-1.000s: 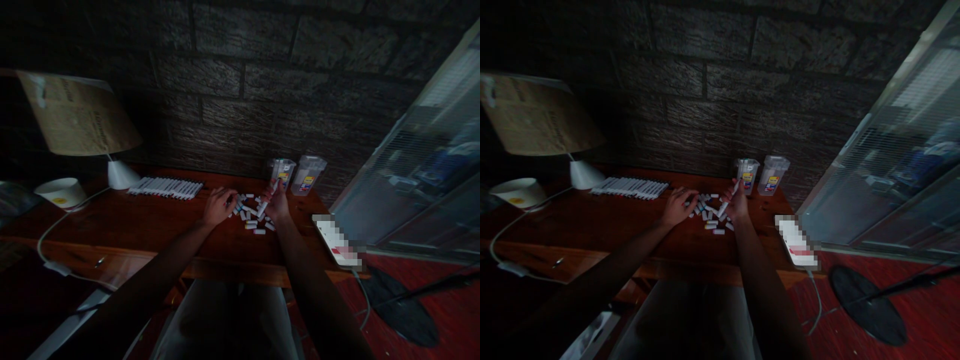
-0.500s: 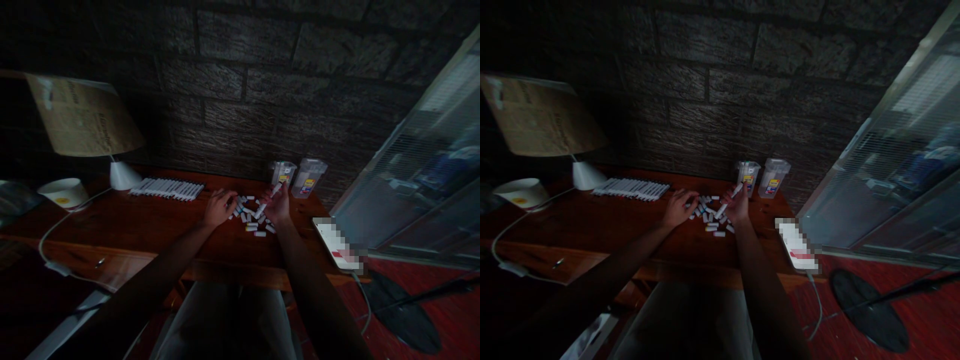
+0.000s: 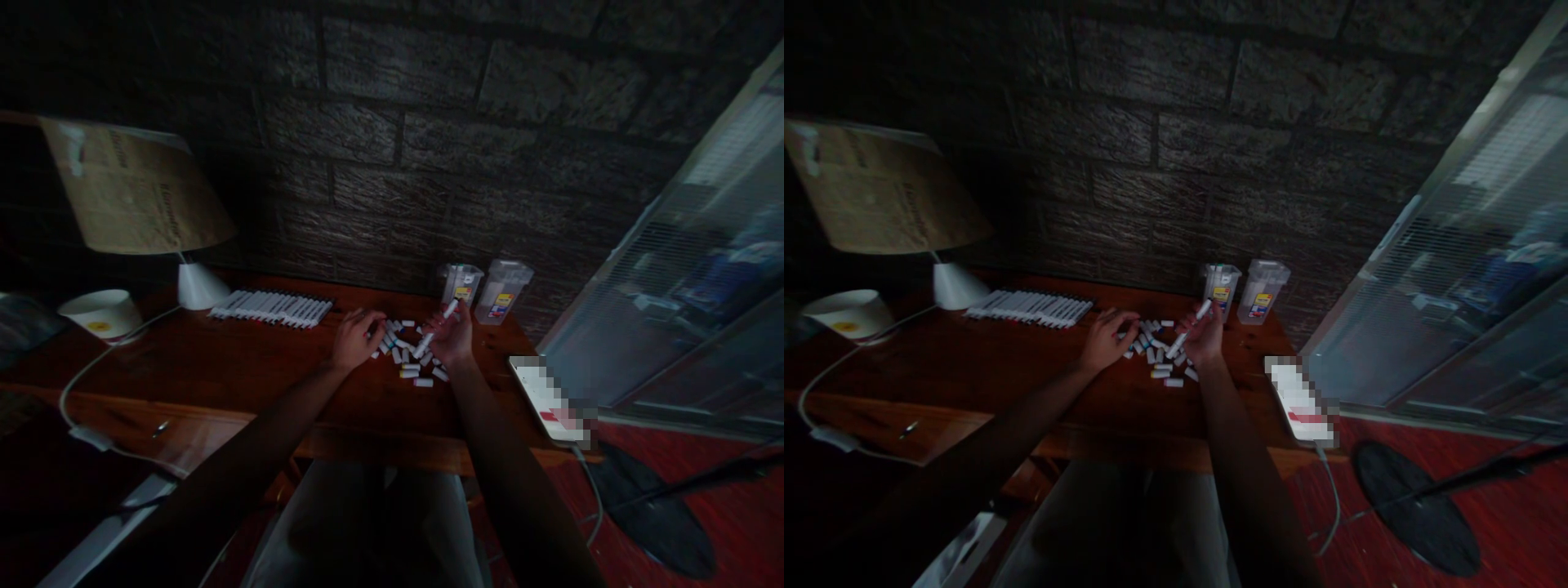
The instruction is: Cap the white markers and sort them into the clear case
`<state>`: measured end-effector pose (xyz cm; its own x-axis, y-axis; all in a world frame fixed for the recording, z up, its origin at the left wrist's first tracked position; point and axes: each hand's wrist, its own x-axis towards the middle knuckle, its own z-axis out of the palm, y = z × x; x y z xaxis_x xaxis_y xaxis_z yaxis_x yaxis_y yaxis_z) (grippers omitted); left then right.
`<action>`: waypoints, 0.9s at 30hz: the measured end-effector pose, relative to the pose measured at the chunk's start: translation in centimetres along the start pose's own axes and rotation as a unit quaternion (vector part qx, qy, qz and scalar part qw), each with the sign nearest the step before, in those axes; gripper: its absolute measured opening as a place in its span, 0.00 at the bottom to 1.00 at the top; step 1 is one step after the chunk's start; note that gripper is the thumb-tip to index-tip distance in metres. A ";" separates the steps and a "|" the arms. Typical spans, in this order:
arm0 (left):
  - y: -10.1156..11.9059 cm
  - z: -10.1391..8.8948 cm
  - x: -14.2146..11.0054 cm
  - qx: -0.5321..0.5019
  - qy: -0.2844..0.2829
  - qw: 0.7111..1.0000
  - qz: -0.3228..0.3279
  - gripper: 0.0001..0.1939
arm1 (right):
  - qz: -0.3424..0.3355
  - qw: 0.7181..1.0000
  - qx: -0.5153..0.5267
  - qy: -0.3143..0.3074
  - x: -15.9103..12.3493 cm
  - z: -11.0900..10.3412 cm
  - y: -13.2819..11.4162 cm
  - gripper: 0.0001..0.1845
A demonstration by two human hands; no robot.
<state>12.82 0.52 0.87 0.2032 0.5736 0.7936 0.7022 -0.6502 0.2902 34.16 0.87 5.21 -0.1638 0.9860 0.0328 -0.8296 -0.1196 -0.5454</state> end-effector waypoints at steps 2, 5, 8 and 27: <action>0.0 0.0 0.0 -0.001 0.001 1.000 0.001 0.08 | 0.002 1.000 -0.002 0.011 0.0 0.0 0.0 0.23; -0.2 0.1 -0.1 -0.004 0.003 1.000 0.001 0.08 | 0.006 1.000 0.001 0.003 -0.1 0.0 0.0 0.24; -0.5 0.2 -0.2 -0.006 0.004 1.000 0.000 0.08 | 0.009 1.000 0.022 -0.018 -0.3 0.0 0.0 0.29; 1.0 -0.2 0.1 -0.099 -0.022 0.995 -0.010 0.11 | -0.023 0.999 -0.040 -0.013 -0.1 1.6 1.0 0.20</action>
<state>13.40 -0.19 1.35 0.2233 0.6060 0.7635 0.5598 -0.7210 0.4085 32.47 0.49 6.04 -0.1416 0.9866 0.0809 -0.7917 -0.0638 -0.6076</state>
